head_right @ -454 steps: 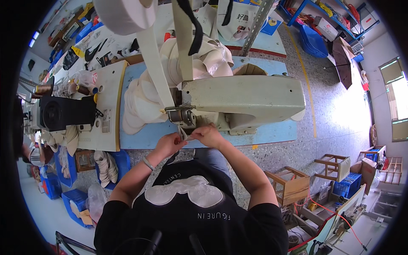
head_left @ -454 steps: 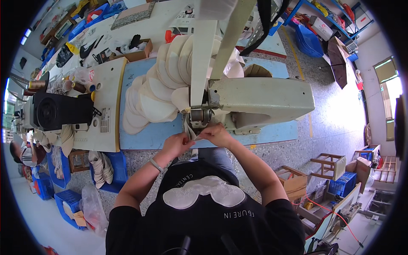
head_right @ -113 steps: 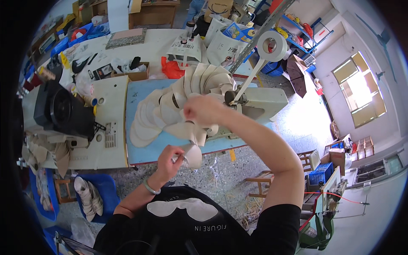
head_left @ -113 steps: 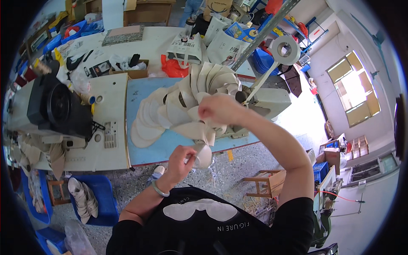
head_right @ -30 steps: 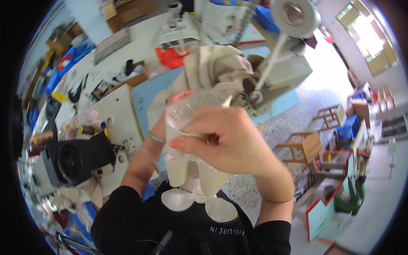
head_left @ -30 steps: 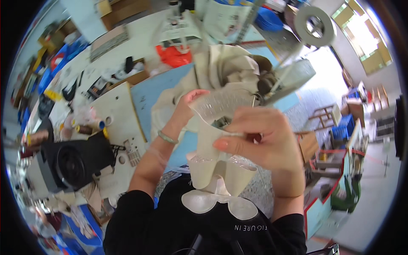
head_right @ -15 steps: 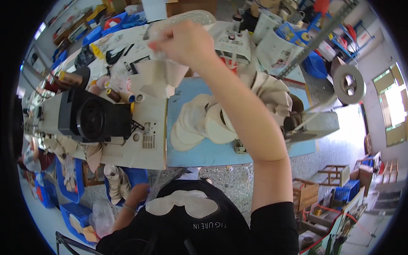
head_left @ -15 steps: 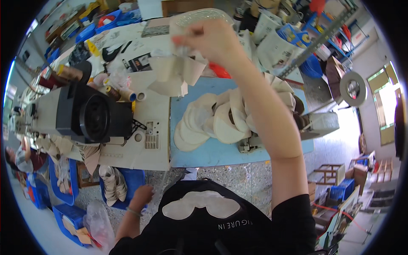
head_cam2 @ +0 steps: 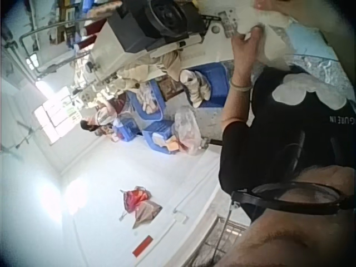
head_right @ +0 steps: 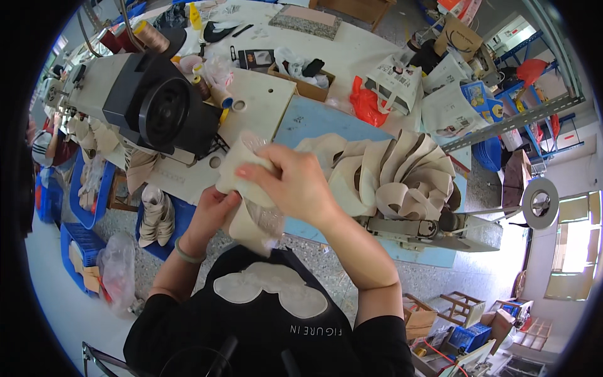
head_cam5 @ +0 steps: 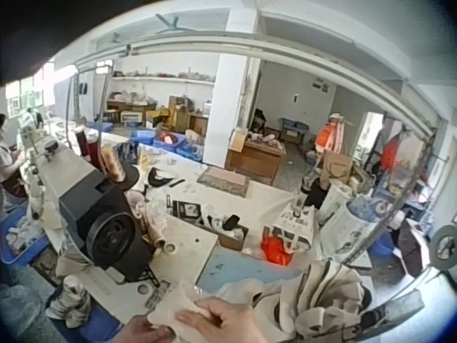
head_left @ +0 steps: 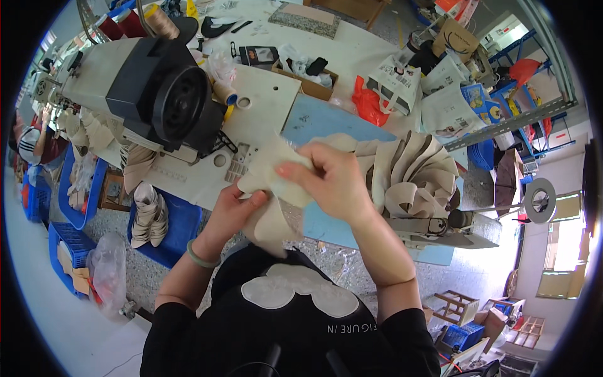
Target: The person assembles beige fabric components by hand in a workshop setting. They pick up individual pieces, fold them, and insert them into one another to form a layered structure, stacking the finished units on the table.
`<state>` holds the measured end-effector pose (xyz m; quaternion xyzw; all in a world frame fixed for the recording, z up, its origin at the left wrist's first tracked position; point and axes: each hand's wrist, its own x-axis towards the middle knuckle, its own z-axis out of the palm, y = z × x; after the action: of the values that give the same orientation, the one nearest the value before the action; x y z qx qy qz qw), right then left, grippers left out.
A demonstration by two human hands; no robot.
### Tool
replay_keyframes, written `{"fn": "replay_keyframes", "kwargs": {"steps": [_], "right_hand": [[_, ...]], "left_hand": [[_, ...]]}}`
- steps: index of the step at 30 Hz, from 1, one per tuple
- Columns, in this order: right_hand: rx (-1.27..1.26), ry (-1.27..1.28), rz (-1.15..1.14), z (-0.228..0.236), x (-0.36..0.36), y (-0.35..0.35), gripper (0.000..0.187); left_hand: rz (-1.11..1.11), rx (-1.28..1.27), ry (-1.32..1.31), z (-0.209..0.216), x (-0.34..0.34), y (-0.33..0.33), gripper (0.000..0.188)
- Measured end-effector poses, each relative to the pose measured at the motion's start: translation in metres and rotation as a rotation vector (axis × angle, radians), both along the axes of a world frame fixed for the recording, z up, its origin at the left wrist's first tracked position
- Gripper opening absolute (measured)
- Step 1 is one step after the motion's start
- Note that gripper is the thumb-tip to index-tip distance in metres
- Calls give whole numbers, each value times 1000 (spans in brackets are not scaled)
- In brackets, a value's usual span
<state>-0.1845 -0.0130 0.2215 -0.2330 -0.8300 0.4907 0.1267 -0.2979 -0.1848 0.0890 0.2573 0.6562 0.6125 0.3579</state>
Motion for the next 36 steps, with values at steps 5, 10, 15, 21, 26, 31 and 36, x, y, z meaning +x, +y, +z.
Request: {"fn": "replay_keyframes", "kwargs": {"steps": [5,10,15,21,26,31,36], "right_hand": [[-684,51,4,-56,62,-11,37],[-930,38,-123,-80,86,-34,38],[-642,174,-269,-91,85,-63,28],[-666,430,-582,-134,71,-18,34],[-514,9,-248,-115,72,-71,55],[-524,15,-6,-122,75,-81,42],[-514,55,9,-114,83,-90,35]], "left_hand": [[-152,-139,-179,30,19,-9,26],[-171,-263,-126,37,28,-18,22],[-39,-134,-113,40,48,-24,38],[26,13,-63,55,63,-39,46],[-55,-118,147,38,68,-48,40],[138,-82,332,15,66,-69,33],[-124,-382,-65,6,62,-95,32]]}}
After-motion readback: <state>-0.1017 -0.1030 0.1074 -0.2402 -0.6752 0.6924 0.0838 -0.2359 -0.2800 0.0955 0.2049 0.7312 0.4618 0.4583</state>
